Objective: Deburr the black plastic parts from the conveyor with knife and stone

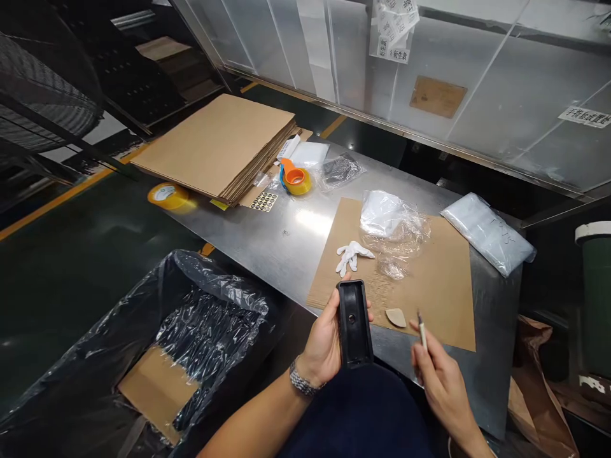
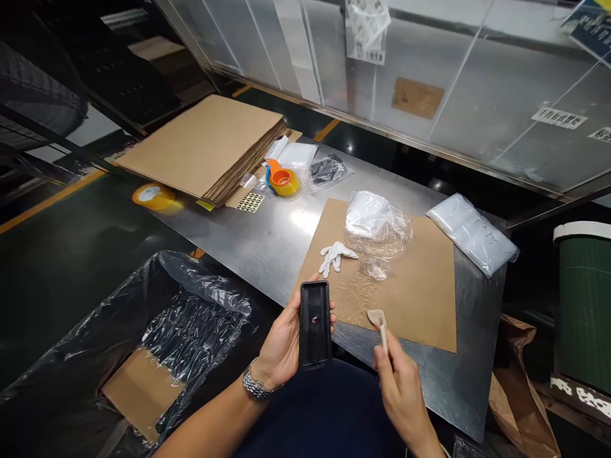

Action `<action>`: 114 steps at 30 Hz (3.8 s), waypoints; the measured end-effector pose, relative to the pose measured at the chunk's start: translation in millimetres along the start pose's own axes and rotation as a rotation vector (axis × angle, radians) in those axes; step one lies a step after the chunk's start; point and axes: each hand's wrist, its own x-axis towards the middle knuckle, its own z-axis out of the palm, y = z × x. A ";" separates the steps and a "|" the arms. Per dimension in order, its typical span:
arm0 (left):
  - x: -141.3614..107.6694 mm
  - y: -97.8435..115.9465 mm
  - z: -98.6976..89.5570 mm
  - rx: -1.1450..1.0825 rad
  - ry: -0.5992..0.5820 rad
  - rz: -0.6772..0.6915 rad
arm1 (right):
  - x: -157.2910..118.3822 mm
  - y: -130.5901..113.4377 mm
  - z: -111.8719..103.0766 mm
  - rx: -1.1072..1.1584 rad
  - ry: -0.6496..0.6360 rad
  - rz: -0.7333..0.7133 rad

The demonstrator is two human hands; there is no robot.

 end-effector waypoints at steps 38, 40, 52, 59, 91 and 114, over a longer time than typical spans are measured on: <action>10.3 -3.8 -2.7 0.053 0.168 0.191 | -9.5 -76.3 31.5 0.103 -0.641 0.454; 10.0 -4.5 -3.0 0.056 0.168 0.194 | -9.3 -77.4 31.0 0.096 -0.640 0.454; 8.6 -6.3 -2.8 0.088 0.194 0.216 | -9.3 -75.8 29.9 0.052 -0.662 0.437; 10.1 -8.9 -5.5 0.098 0.192 0.249 | -7.9 -78.4 28.7 0.060 -0.673 0.470; 11.3 -9.0 -5.9 0.076 0.157 0.286 | -8.5 -75.7 31.4 0.078 -0.644 0.486; 11.0 -10.5 -5.2 -0.058 0.189 0.428 | -8.7 -84.2 37.6 0.017 -0.607 0.371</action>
